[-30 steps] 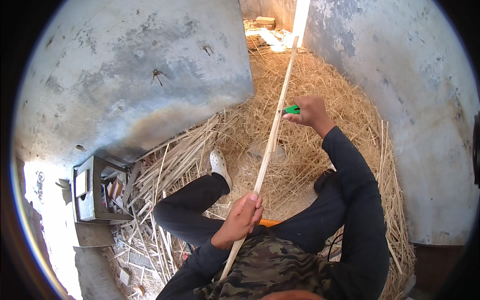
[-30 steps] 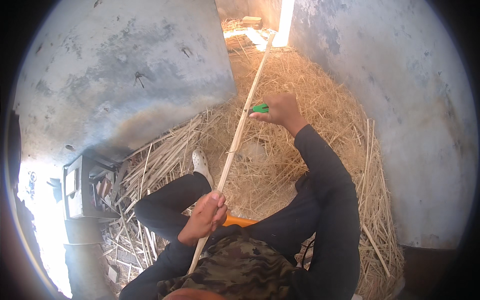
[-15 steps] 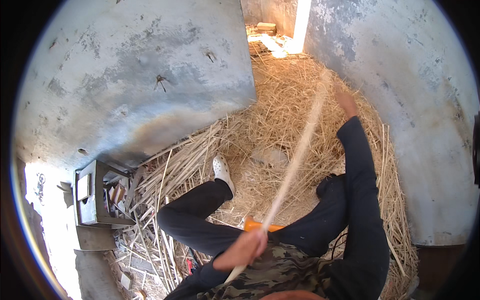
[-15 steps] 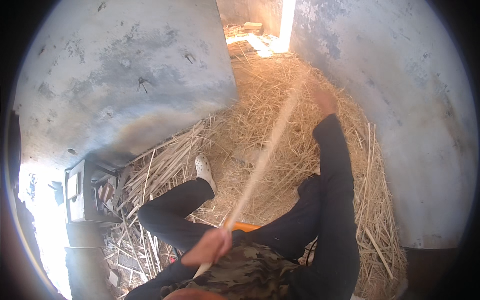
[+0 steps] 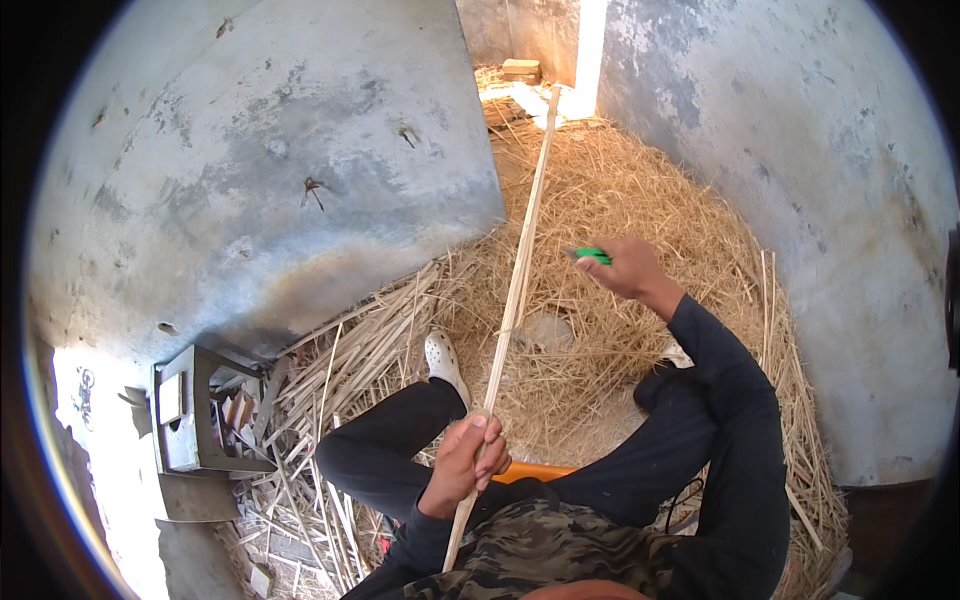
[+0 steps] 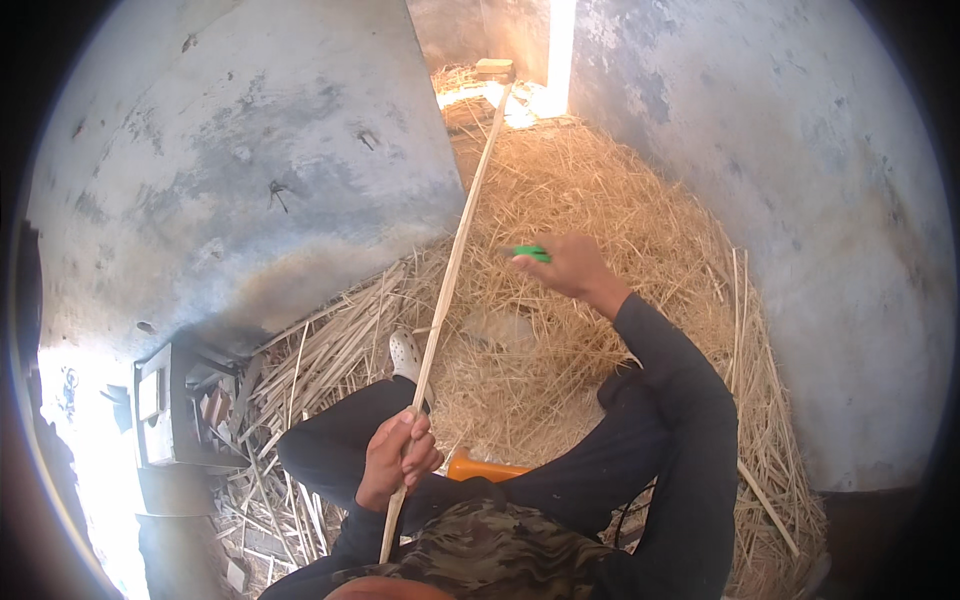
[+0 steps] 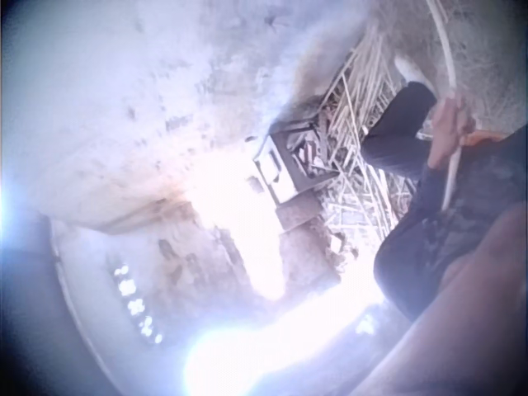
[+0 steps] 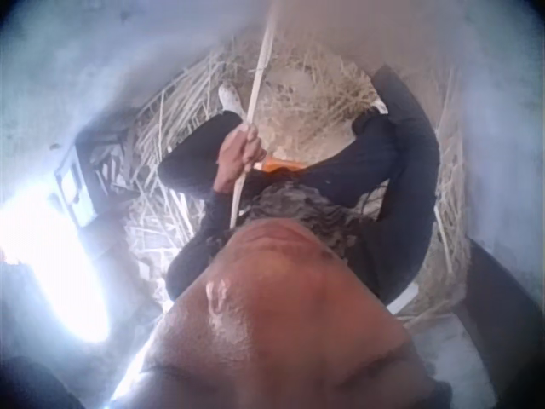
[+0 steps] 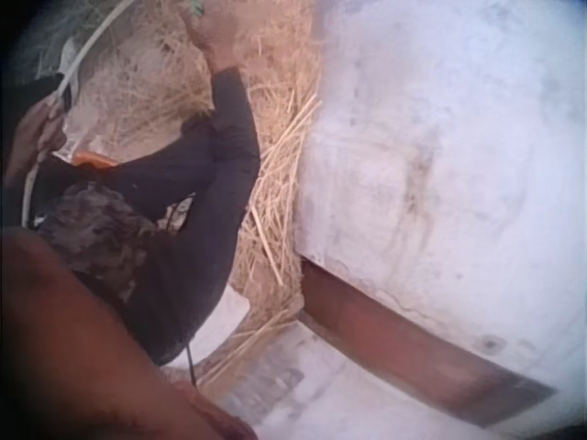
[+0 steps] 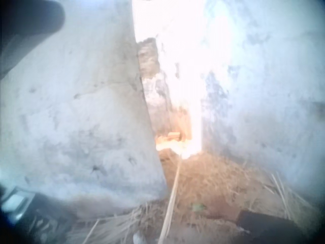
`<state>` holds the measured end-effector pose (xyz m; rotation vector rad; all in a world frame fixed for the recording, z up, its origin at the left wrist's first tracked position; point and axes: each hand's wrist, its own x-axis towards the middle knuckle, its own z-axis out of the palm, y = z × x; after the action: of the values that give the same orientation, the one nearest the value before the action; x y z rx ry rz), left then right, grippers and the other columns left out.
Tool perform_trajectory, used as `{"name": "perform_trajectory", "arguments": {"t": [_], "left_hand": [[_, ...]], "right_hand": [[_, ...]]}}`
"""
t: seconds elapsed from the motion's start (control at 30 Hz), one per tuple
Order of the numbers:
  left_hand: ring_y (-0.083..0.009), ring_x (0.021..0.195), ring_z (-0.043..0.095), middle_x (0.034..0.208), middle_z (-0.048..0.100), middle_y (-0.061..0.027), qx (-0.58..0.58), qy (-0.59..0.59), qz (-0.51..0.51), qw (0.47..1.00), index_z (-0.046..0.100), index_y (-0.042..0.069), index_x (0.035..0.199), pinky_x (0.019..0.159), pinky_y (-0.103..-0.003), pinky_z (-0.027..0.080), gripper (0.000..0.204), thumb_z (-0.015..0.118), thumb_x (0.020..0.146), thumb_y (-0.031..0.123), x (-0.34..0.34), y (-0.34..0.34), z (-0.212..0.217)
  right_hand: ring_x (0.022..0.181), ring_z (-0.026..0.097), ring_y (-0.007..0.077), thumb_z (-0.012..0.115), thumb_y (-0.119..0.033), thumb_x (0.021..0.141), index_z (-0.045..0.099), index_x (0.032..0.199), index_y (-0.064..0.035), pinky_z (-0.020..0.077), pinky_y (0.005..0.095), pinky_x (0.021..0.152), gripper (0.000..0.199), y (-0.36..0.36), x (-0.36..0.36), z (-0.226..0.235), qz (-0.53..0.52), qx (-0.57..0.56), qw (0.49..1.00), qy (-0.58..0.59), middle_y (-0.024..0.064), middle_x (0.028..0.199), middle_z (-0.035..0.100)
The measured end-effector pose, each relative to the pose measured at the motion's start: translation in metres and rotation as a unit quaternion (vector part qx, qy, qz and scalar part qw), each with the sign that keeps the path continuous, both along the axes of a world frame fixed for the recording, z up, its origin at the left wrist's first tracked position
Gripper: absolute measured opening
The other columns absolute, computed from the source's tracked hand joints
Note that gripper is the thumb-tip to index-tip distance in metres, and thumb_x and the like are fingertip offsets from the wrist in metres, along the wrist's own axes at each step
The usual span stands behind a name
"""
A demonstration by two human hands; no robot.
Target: The person sits on a straw-covered floor and uses a green utility knife to shave a long, thin wooden stick. They hold the stick with their left hand and repeatedly scrape the blade along its length to remove the outer layer, producing wood shavings.
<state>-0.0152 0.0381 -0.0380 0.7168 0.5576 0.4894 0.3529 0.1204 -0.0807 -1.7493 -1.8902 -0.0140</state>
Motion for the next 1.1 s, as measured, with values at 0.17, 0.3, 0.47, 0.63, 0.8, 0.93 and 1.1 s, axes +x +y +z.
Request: {"name": "perform_trajectory", "arguments": {"t": [0.17,0.3,0.47,0.63,0.8,0.93,1.1], "left_hand": [[-0.0094,0.036,0.030,0.050,0.036,0.0020,-0.026,0.005,-0.013,1.000,0.041,0.010,0.085,0.048,-0.023,0.031,0.032,0.030,0.106,0.033,0.003,-0.013,-0.001],[-0.0093,0.037,0.030,0.051,0.035,0.0021,-0.023,0.016,-0.047,0.999,0.040,0.010,0.086,0.048,-0.022,0.031,0.032,0.030,0.106,0.033,-0.003,-0.025,-0.002],[-0.0081,0.039,0.030,0.053,0.035,0.0023,-0.051,0.030,-0.102,0.993,0.040,0.010,0.086,0.047,-0.021,0.030,0.033,0.030,0.106,0.035,-0.012,-0.048,0.001],[-0.0076,0.042,0.029,0.054,0.033,0.0029,-0.051,0.062,-0.123,0.989,0.038,0.011,0.085,0.046,-0.019,0.029,0.034,0.029,0.106,0.037,-0.014,-0.057,0.003],[-0.0092,0.039,0.031,0.052,0.036,0.0024,-0.080,0.056,-0.158,0.983,0.040,0.012,0.084,0.052,-0.024,0.034,0.034,0.034,0.104,0.039,-0.039,-0.080,-0.001],[-0.0073,0.041,0.030,0.055,0.035,0.0025,-0.020,0.116,-0.177,0.977,0.041,0.010,0.087,0.041,-0.020,0.027,0.036,0.032,0.105,0.040,-0.057,-0.085,0.000],[-0.0060,0.043,0.035,0.056,0.038,0.0029,-0.051,0.241,-0.098,0.964,0.042,0.011,0.086,0.038,-0.019,0.030,0.037,0.033,0.104,0.042,-0.089,-0.095,-0.007]], "right_hand": [[0.038,0.047,0.0218,0.039,-0.070,0.091,0.055,0.063,-0.0096,0.0359,0.0382,0.039,0.069,-0.005,-0.031,-0.009,0.066,0.065,0.996,-0.012,0.0057,0.046,0.045],[0.037,0.047,0.0226,0.038,-0.069,0.092,0.055,0.065,-0.0098,0.0364,0.0382,0.039,0.067,0.009,-0.009,-0.005,-0.039,0.029,0.999,-0.018,0.0058,0.045,0.044],[0.038,0.046,0.0200,0.037,-0.069,0.092,0.056,0.067,-0.0107,0.0363,0.0363,0.039,0.066,0.022,0.061,-0.013,-0.122,0.059,0.985,-0.106,0.0042,0.046,0.045],[0.041,0.049,0.0208,0.041,-0.070,0.090,0.055,0.066,-0.0108,0.0374,0.0362,0.040,0.065,0.019,0.082,-0.027,-0.163,0.056,0.976,-0.133,0.0046,0.048,0.048],[0.052,0.056,0.0325,0.043,-0.068,0.089,0.057,0.067,-0.0079,0.0410,0.0446,0.047,0.066,0.015,0.136,-0.025,-0.220,0.057,0.967,-0.112,0.0135,0.057,0.055],[0.084,0.064,0.0410,0.035,-0.071,0.090,0.069,0.092,-0.0058,0.0488,0.0468,0.072,0.073,-0.010,0.182,-0.046,-0.411,-0.039,0.908,0.068,0.0221,0.086,0.066],[0.114,0.057,0.0425,0.026,-0.073,0.091,0.064,0.116,0.0025,0.0436,0.0472,0.095,0.088,-0.061,0.228,-0.044,-0.497,-0.165,0.847,0.095,0.0299,0.117,0.060]]}}
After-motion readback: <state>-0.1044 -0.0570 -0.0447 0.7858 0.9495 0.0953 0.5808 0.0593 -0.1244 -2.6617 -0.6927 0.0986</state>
